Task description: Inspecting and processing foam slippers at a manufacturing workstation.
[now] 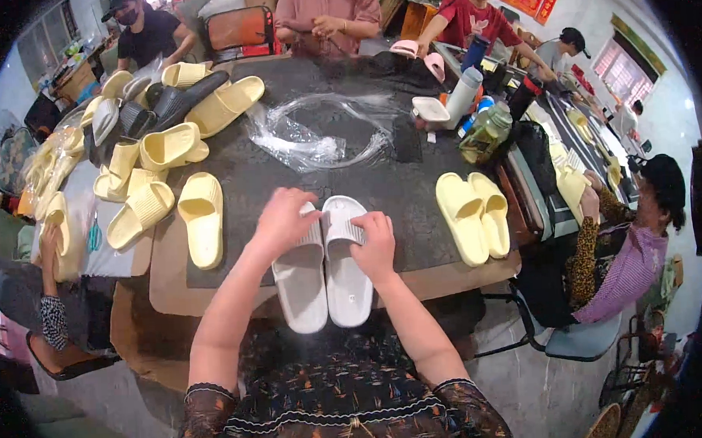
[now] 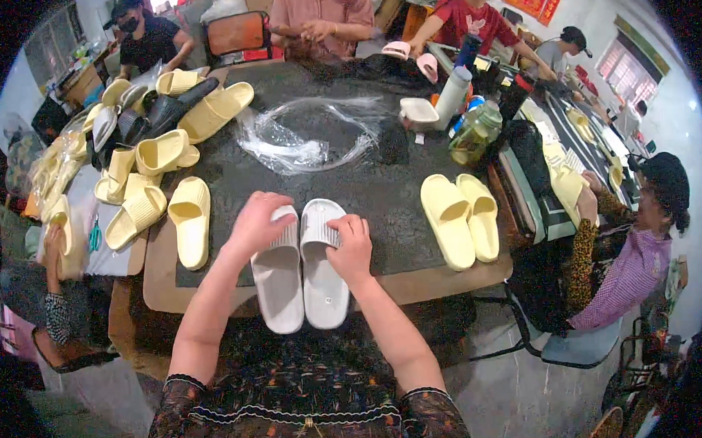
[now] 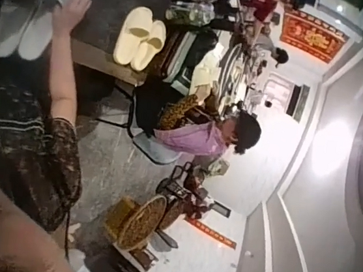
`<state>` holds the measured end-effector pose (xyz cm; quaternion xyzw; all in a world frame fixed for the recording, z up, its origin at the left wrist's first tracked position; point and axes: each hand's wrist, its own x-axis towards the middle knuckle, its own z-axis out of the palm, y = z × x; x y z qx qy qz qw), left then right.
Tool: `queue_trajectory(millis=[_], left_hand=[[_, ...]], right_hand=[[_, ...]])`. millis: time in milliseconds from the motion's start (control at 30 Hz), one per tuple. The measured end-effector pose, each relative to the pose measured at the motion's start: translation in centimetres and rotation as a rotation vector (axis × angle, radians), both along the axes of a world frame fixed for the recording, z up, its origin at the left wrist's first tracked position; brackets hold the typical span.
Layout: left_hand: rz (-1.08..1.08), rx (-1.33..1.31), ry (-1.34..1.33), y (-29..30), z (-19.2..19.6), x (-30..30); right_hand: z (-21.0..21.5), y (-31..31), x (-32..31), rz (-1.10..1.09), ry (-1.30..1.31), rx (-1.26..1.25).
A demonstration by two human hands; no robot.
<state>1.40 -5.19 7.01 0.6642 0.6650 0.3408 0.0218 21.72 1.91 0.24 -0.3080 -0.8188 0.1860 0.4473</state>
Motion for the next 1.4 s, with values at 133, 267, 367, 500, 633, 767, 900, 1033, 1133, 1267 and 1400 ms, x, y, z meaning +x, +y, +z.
queue_trajectory(millis=[133,267,367,500,633,767,900,1033,1133,1267,1400], left_hand=[[0.035,-0.538,0.016,5.1,-3.0,0.2],[0.122,-0.326,-0.253,6.2,-5.3,0.9],[0.091,-0.195,-0.403,6.5,-6.1,0.6],[0.167,-0.010,-0.701,6.1,-6.8,0.1],[0.163,0.011,-0.952,6.3,-7.4,-1.1],[0.172,0.059,-0.987,6.5,-6.8,-0.2],[0.175,0.110,-1.005,6.3,-6.5,-0.2],[0.121,0.179,-1.071,6.5,-7.2,-0.8],[0.147,0.178,-1.136,6.3,-7.1,-0.7],[0.110,0.133,-1.149,6.5,-6.9,-1.0],[0.037,0.092,-1.116,6.2,-6.3,-0.7]], right_hand=[[0.0,-0.3,-0.4,-0.011,-0.005,0.033],[1.0,-0.4,-0.2,-0.022,0.031,0.015],[0.9,0.0,-0.4,-0.051,0.032,0.027],[0.4,-0.2,-0.2,-0.007,0.008,0.025],[2.1,-0.8,0.4,0.040,0.011,-0.006],[3.0,0.7,0.3,0.073,0.012,0.005],[4.3,2.4,-3.1,0.009,-0.053,-0.158],[3.0,4.6,-6.2,0.068,-0.165,-0.491],[1.0,5.1,-6.7,0.129,-0.075,-0.619],[-0.1,5.3,-6.9,0.223,0.191,-0.632],[0.4,4.7,-6.9,0.198,0.164,-0.601]])
